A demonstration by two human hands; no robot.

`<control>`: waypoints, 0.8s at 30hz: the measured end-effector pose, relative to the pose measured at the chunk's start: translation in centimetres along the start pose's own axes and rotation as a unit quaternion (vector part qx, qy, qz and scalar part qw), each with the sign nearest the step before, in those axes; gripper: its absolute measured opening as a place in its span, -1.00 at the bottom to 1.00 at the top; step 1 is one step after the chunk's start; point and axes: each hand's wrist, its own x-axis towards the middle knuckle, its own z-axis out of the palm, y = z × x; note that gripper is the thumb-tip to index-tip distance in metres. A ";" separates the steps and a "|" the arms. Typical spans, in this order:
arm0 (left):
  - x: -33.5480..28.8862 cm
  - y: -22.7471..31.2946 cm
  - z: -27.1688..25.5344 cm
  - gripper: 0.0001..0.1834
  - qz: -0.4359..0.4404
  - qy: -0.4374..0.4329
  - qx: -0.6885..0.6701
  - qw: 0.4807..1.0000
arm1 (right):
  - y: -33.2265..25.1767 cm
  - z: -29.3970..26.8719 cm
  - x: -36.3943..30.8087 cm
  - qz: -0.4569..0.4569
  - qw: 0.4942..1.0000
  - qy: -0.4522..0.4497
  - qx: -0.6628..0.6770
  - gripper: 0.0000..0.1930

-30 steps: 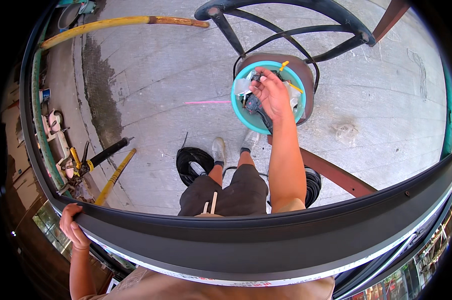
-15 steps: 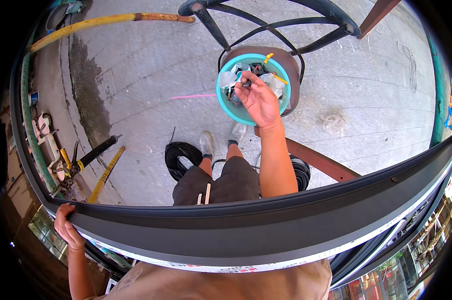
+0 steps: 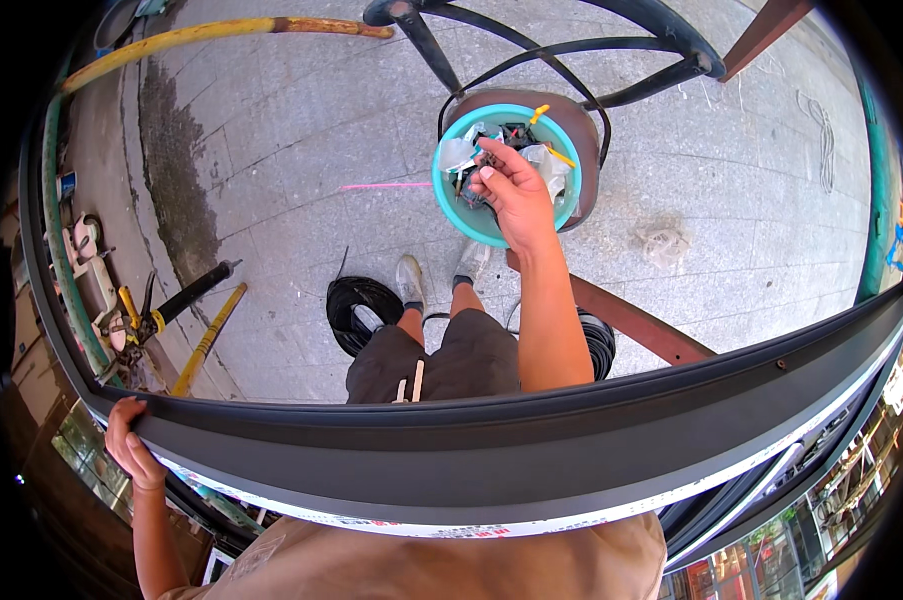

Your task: The person marks a position on a window frame with a pen, selects screws and a bracket from a container, and then secures the bracket into the frame using a power drill.

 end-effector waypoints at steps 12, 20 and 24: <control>0.7 1.0 0.4 -0.38 0.016 0.028 -0.008 0.999 | -1.5 1.2 -0.3 0.022 0.998 -0.037 -0.041 -0.59; 0.9 1.2 0.5 -0.37 0.009 0.029 -0.003 1.000 | -2.0 1.4 -0.8 0.009 0.998 -0.064 -0.020 -0.63; 0.8 1.2 0.3 -0.36 0.008 0.027 0.004 1.000 | -2.2 1.7 -0.8 0.001 0.998 -0.052 -0.045 -0.64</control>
